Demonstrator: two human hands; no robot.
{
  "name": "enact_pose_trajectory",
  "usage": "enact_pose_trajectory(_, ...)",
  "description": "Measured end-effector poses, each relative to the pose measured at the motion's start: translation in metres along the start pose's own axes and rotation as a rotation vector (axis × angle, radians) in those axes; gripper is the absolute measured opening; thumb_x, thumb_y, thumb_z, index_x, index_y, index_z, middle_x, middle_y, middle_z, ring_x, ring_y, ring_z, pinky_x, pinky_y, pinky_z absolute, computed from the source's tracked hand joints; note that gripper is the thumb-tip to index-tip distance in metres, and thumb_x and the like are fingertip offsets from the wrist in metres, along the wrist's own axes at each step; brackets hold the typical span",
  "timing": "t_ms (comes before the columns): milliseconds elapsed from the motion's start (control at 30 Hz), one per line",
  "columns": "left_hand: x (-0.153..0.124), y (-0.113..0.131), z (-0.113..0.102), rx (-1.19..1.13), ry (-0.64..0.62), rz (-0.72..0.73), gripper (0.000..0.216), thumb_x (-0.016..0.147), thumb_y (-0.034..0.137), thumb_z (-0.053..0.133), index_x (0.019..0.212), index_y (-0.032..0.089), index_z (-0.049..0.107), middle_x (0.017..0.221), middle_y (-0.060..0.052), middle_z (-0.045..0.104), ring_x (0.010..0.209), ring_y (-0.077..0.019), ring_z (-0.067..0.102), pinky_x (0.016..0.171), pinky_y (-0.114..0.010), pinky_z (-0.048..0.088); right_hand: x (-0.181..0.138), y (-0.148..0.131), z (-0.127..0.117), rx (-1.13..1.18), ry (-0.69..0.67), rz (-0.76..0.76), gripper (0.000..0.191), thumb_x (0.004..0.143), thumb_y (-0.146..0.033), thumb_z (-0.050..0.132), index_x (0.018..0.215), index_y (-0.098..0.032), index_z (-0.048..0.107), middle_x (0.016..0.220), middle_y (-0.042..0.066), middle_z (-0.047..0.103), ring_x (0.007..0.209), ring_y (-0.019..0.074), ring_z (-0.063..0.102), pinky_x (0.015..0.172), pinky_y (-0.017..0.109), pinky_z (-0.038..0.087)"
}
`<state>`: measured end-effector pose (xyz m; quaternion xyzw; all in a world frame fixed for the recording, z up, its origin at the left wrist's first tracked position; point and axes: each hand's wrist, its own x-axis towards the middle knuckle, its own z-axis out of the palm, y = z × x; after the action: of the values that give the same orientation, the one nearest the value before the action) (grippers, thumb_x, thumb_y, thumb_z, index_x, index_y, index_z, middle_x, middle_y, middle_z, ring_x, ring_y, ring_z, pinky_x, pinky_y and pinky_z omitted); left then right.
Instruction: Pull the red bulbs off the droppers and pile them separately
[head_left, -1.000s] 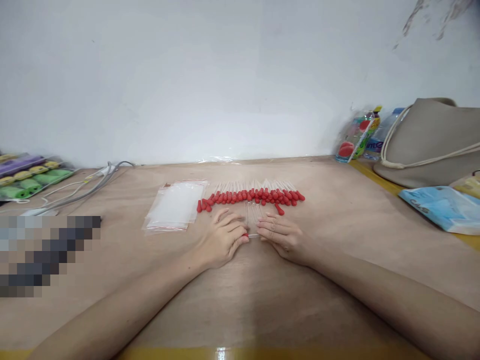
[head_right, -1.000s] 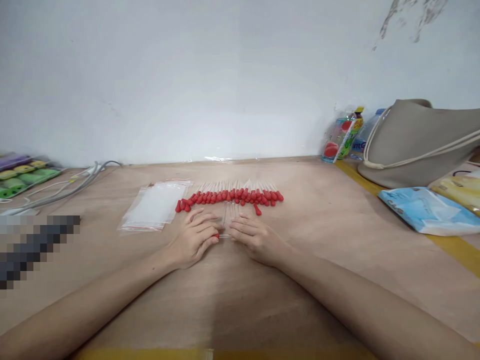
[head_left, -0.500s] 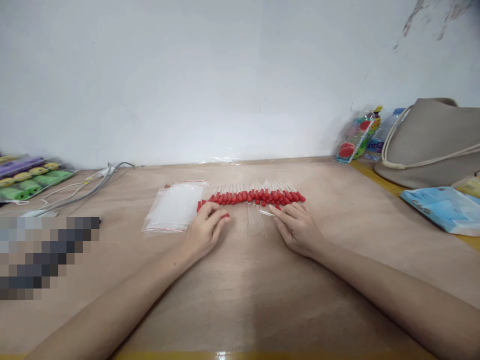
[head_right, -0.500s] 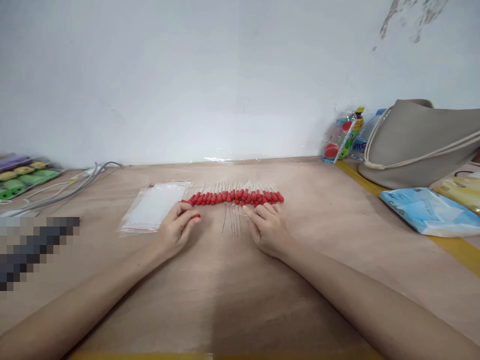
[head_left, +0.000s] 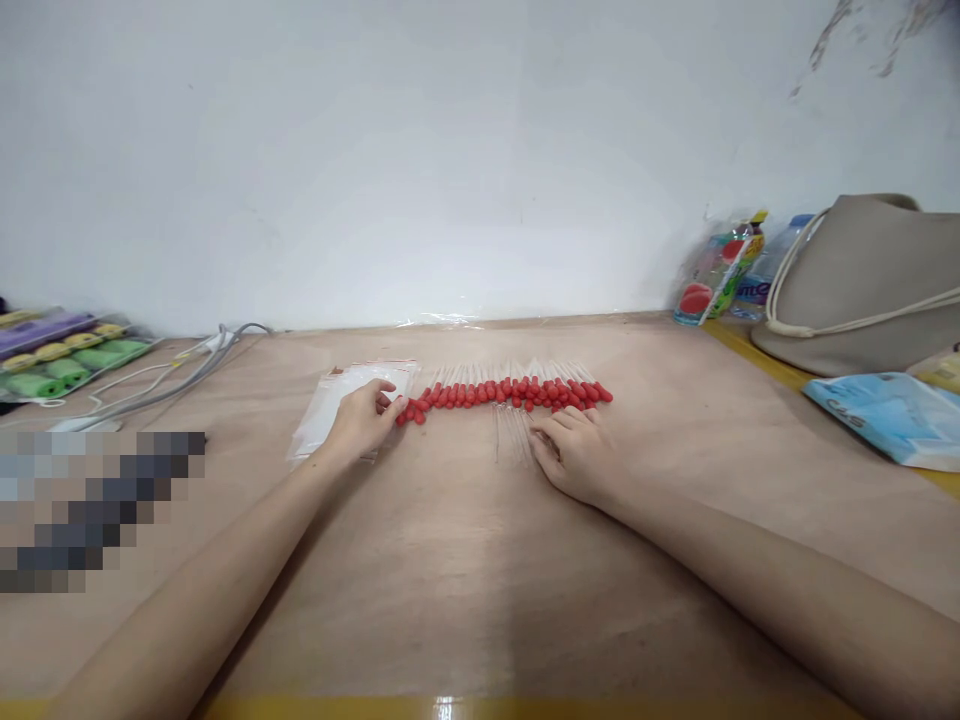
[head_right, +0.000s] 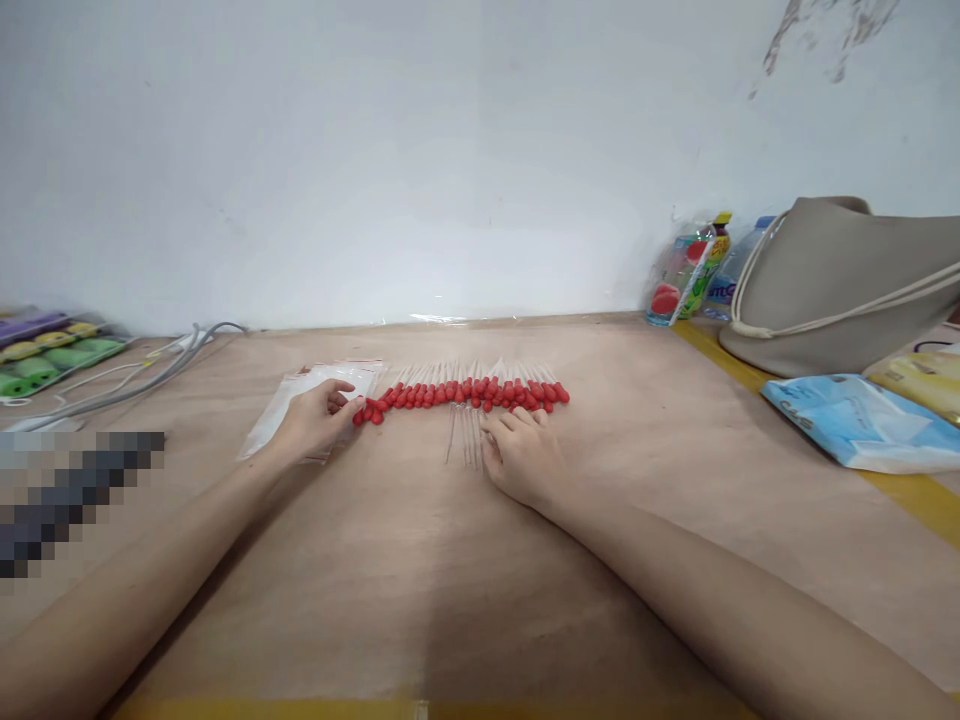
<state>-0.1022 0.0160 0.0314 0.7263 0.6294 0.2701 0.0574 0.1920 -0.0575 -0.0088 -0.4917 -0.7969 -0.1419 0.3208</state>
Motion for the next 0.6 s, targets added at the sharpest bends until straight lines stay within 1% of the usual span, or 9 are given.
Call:
enact_pose_trajectory(67,0.0,0.001,0.0,-0.014,-0.008,-0.02,0.037,0.076,0.045,0.047,0.1,0.017,0.056,0.075,-0.004,0.064,0.071,-0.0192,0.059,0.067,-0.03,0.044,0.0,-0.003,-0.001,0.003,-0.029,-0.006,0.019,0.082,-0.032,0.048,0.083,-0.018,0.061,0.073,0.003,0.062,0.074,0.0172,0.051,0.07,0.032,0.028)
enact_pose_trajectory(167,0.001,0.003,-0.002,0.016,0.031,-0.005,0.035,0.078,0.043,0.044,0.098,0.017,0.057,0.08,-0.005,0.065,0.073,-0.0195,0.059,0.069,-0.031,0.043,0.0,-0.007,-0.003,0.01,-0.055,-0.026,0.026,0.081,-0.042,0.049,0.086,-0.019,0.061,0.082,0.005,0.064,0.078,0.0184,0.051,0.071,0.034,0.028)
enact_pose_trajectory(233,0.001,0.004,-0.002,0.062,0.066,0.049,0.034,0.079,0.043,0.044,0.096,0.017,0.058,0.087,-0.006,0.064,0.077,-0.0202,0.058,0.073,-0.032,0.043,0.0,-0.008,-0.004,0.014,-0.059,-0.038,0.031,0.082,-0.046,0.048,0.089,-0.019,0.062,0.088,0.006,0.064,0.081,0.0196,0.051,0.073,0.035,0.028)
enact_pose_trajectory(333,0.003,0.009,0.002,0.131,0.113,0.149,0.032,0.077,0.044,0.046,0.09,0.019,0.061,0.093,-0.007,0.062,0.088,-0.0233,0.054,0.08,-0.035,0.041,0.001,-0.009,-0.006,0.017,-0.078,-0.047,0.036,0.082,-0.05,0.045,0.091,-0.019,0.062,0.092,0.007,0.064,0.084,0.0205,0.05,0.075,0.036,0.028)
enact_pose_trajectory(400,0.007,0.014,0.005,0.178,0.115,0.168,0.03,0.076,0.045,0.048,0.085,0.02,0.063,0.094,-0.008,0.06,0.094,-0.0257,0.051,0.084,-0.038,0.04,0.001,-0.009,-0.007,0.02,-0.09,-0.042,0.037,0.082,-0.051,0.045,0.092,-0.019,0.061,0.093,0.007,0.064,0.084,0.0207,0.05,0.075,0.036,0.028)
enact_pose_trajectory(467,0.015,0.022,0.008,0.241,0.086,0.126,0.031,0.076,0.046,0.048,0.082,0.021,0.064,0.096,-0.009,0.059,0.099,-0.0287,0.048,0.086,-0.042,0.038,0.001,-0.009,-0.008,0.03,-0.094,-0.035,0.037,0.082,-0.05,0.045,0.093,-0.018,0.06,0.094,0.007,0.064,0.084,0.0205,0.051,0.075,0.036,0.029)
enact_pose_trajectory(600,0.038,0.035,0.011,0.395,-0.091,-0.069,0.036,0.075,0.047,0.045,0.082,0.019,0.067,0.109,-0.016,0.055,0.111,-0.0356,0.04,0.087,-0.049,0.034,0.0,-0.007,-0.008,0.061,-0.099,-0.025,0.034,0.082,-0.047,0.047,0.096,-0.018,0.059,0.093,0.007,0.064,0.084,0.0205,0.051,0.075,0.035,0.028)
